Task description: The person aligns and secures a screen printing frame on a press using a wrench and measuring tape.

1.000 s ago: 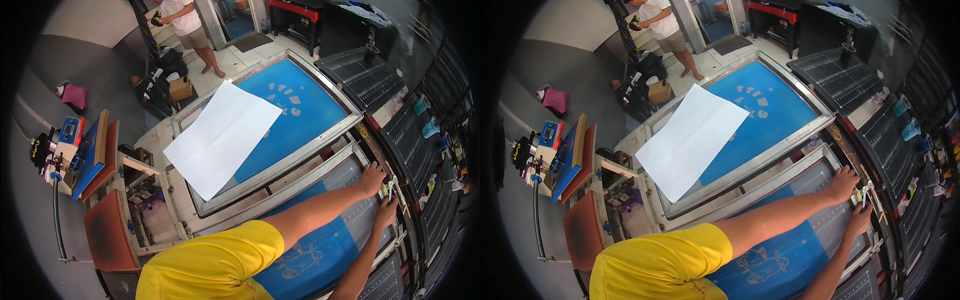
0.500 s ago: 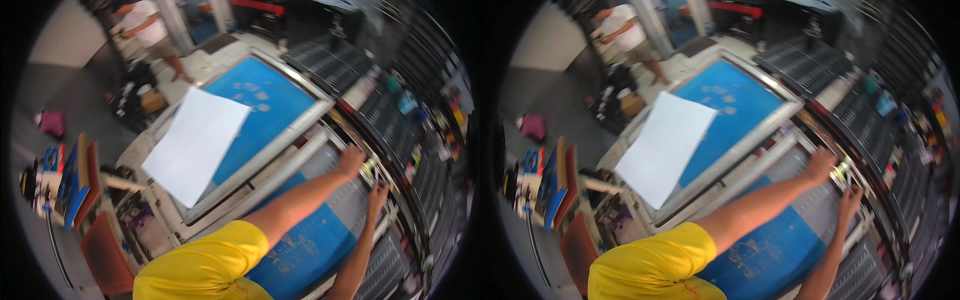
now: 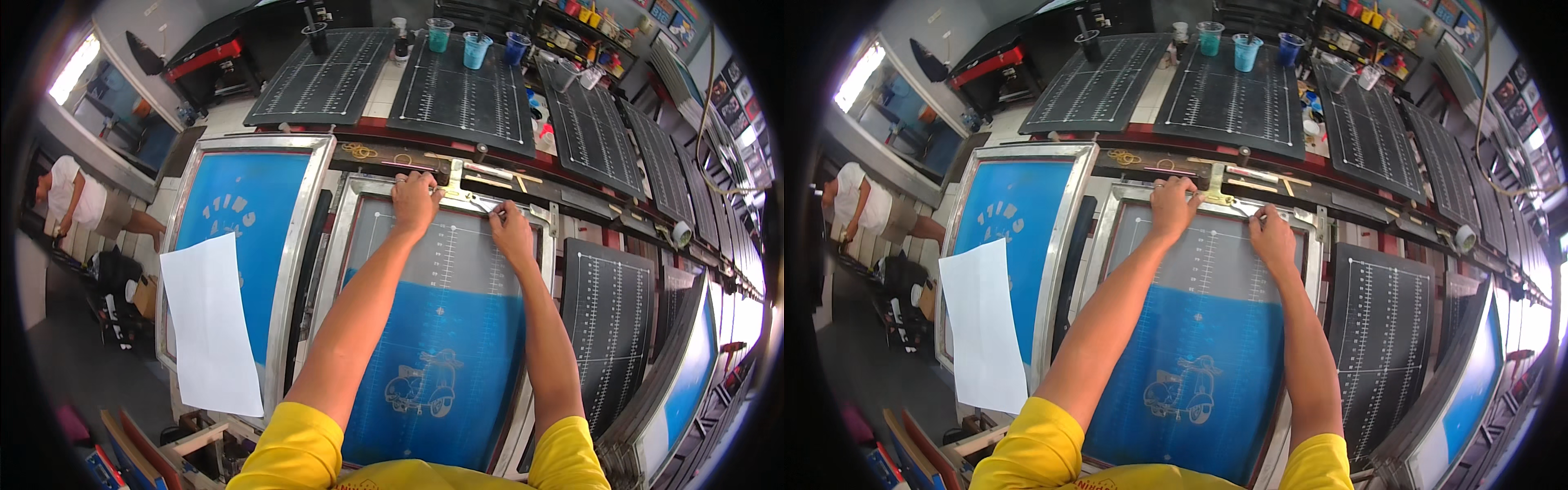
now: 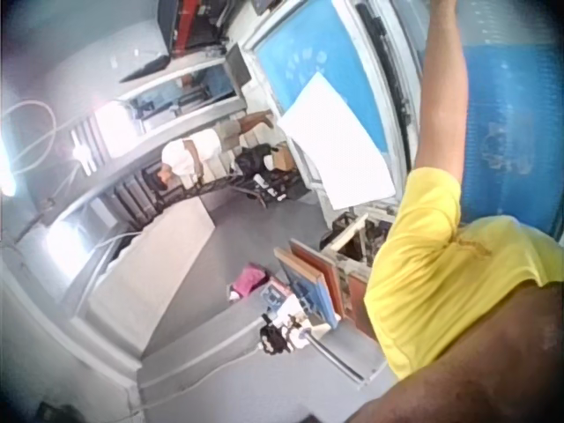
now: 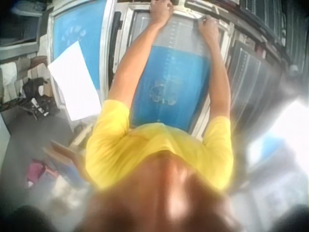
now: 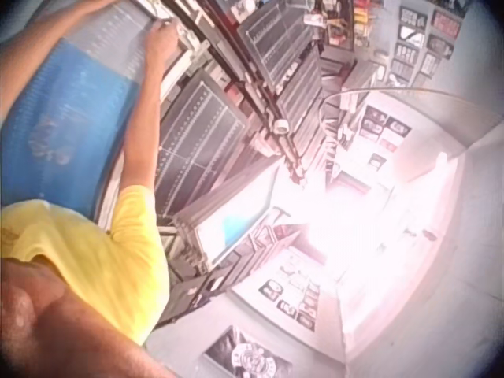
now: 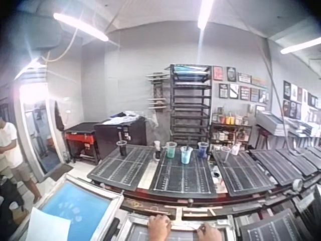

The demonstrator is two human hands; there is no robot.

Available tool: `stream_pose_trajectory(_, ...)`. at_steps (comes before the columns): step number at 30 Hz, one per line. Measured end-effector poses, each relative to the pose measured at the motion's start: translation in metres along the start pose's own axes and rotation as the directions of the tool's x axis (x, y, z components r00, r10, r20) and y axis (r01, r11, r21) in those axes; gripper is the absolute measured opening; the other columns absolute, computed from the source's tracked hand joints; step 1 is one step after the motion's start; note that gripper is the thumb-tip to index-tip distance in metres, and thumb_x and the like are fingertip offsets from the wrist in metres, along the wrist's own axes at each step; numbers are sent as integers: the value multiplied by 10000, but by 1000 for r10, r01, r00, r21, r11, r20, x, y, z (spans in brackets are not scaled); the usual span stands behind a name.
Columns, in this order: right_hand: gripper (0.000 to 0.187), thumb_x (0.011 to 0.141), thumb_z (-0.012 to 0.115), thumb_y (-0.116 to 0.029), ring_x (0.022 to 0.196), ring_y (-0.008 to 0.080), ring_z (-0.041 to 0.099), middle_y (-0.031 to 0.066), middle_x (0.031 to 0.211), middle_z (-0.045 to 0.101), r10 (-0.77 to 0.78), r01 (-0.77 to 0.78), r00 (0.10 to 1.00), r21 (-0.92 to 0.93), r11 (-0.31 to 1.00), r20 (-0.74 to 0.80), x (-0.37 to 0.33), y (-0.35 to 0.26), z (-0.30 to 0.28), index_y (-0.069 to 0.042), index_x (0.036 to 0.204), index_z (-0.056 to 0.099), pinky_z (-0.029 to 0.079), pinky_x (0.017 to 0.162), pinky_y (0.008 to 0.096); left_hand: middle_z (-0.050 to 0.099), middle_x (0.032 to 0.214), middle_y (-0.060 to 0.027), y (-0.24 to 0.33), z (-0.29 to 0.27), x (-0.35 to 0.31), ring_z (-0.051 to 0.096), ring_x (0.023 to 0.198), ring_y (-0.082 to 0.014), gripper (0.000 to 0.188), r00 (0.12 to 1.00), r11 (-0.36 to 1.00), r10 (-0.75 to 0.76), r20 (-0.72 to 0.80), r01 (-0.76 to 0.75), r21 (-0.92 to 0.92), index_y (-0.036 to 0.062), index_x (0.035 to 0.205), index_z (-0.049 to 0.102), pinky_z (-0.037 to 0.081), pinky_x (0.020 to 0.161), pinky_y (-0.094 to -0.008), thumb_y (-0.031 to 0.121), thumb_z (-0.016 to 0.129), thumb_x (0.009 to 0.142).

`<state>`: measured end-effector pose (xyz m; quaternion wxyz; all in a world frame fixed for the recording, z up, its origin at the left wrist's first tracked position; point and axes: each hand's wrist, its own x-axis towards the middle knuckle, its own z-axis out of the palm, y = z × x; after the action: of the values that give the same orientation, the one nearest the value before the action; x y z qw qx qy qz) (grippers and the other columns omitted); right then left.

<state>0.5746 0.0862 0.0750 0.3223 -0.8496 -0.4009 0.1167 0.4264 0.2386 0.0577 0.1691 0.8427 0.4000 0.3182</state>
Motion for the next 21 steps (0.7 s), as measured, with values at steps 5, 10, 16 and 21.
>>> stream_pose_trajectory(5,181,844,581,-245,782,357,640,145,780,670,26,-26,1000,11,1000,17,0,-9,0,-84,926,564,475,690,446,600,948,-80,0,-2,-1,515,970,-321,214,998,998,-47,51,49,-39,94,864,638,399,838,-451,209,758,729)
stream_pose_trajectory(10,180,833,583,-220,766,352,637,142,749,657,48,-48,999,107,993,4,-2,0,15,-80,944,572,474,680,443,598,951,-76,1,1,0,505,976,-323,220,997,998,-51,57,53,-30,101,881,639,394,833,-449,214,758,734)
stream_pose_trajectory(16,178,800,600,-192,756,337,633,148,737,644,29,-30,999,62,998,29,6,-5,1,-76,935,594,478,690,439,612,936,-63,-2,0,1,516,946,-326,205,999,1000,-21,45,22,-16,108,862,642,407,799,-456,223,754,735)
stream_pose_trajectory(21,173,794,608,-190,774,345,633,165,742,645,-94,95,993,-4,995,71,21,0,-14,-81,927,607,482,708,448,619,915,-58,-3,4,1,523,931,-326,194,1000,999,19,10,-19,-32,104,839,645,416,781,-451,218,754,725)
